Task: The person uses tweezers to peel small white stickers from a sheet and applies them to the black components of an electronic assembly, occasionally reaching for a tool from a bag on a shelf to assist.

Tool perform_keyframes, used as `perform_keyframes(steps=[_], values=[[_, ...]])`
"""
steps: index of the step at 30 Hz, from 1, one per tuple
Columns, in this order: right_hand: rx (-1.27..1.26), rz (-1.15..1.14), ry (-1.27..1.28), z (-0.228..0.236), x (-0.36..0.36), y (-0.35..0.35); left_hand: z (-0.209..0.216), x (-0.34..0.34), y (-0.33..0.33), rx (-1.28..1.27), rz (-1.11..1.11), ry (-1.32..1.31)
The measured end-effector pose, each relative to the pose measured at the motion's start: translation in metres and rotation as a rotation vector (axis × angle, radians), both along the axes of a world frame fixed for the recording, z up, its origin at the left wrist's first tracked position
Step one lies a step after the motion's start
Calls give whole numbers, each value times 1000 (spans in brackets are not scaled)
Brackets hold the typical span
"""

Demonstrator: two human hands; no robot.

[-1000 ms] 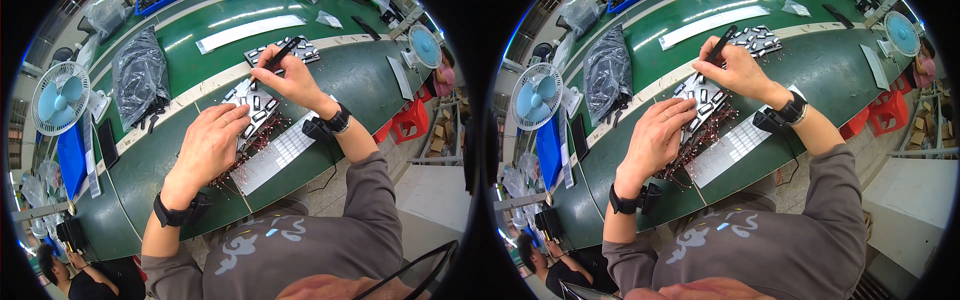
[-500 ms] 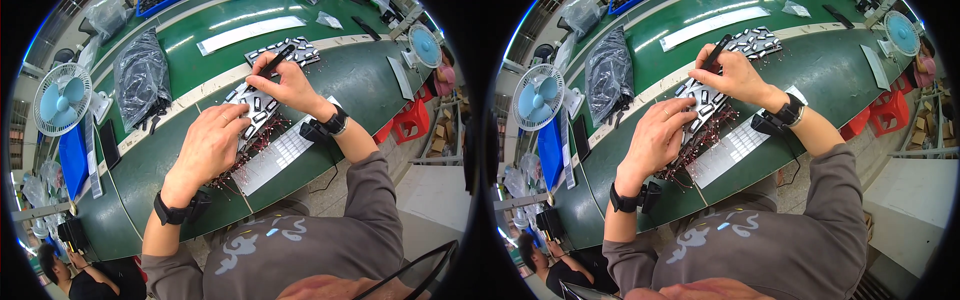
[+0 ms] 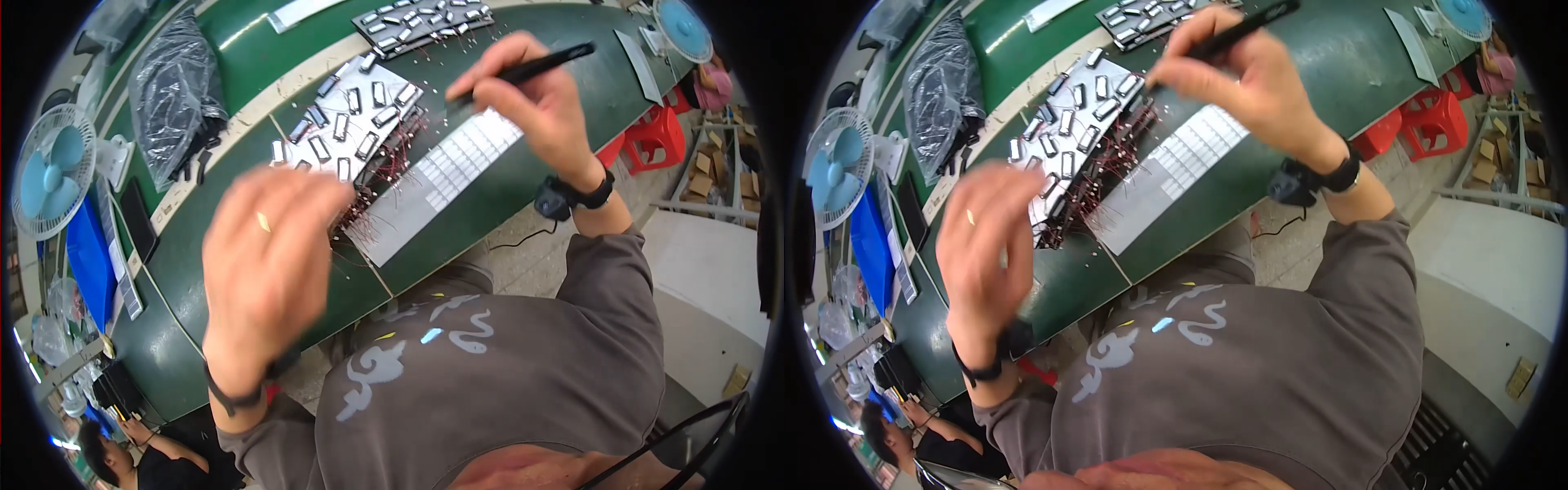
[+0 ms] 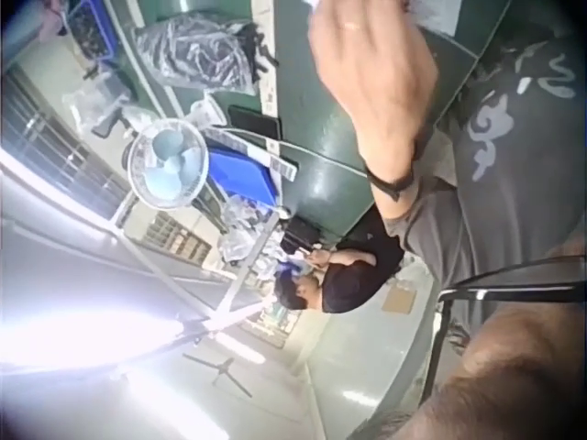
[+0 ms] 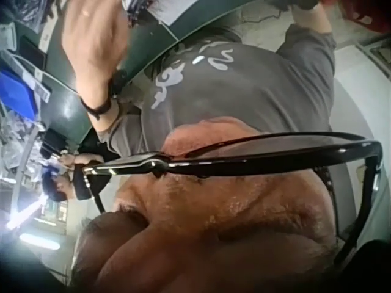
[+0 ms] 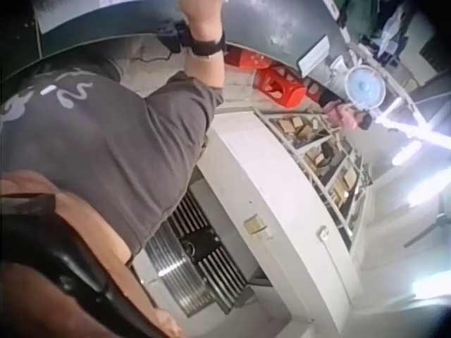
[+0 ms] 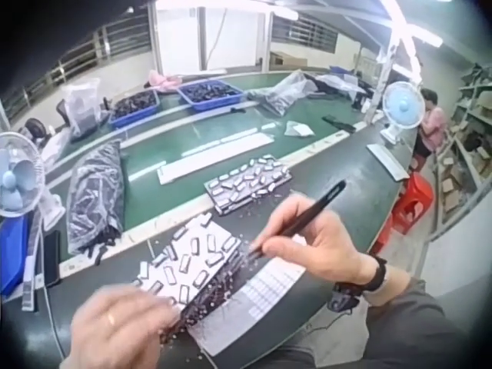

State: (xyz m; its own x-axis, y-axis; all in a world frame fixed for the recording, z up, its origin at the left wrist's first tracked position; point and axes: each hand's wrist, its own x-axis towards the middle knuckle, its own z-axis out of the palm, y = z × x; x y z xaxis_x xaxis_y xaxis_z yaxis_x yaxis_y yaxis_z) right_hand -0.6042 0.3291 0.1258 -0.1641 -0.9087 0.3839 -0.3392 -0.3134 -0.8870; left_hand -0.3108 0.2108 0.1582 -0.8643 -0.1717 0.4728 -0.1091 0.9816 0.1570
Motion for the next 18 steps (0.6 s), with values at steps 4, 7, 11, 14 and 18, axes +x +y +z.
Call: perform_keyframes(steps=[4, 7, 11, 14, 18], values=[[337, 38, -96, -59, 23, 37, -26, 13, 57, 483, -275, -278], [433, -4, -175, -86, 35, 46, -70, -1, 76, 365, -258, -272], [430, -75, -143, -92, 31, 47, -95, -25, 77, 273, -150, -312], [453, -40, -22, -92, 29, 45, -105, -27, 81, 174, -134, -328], [463, -16, -34, -95, 27, 43, -108, -25, 79, 105, -126, -341]])
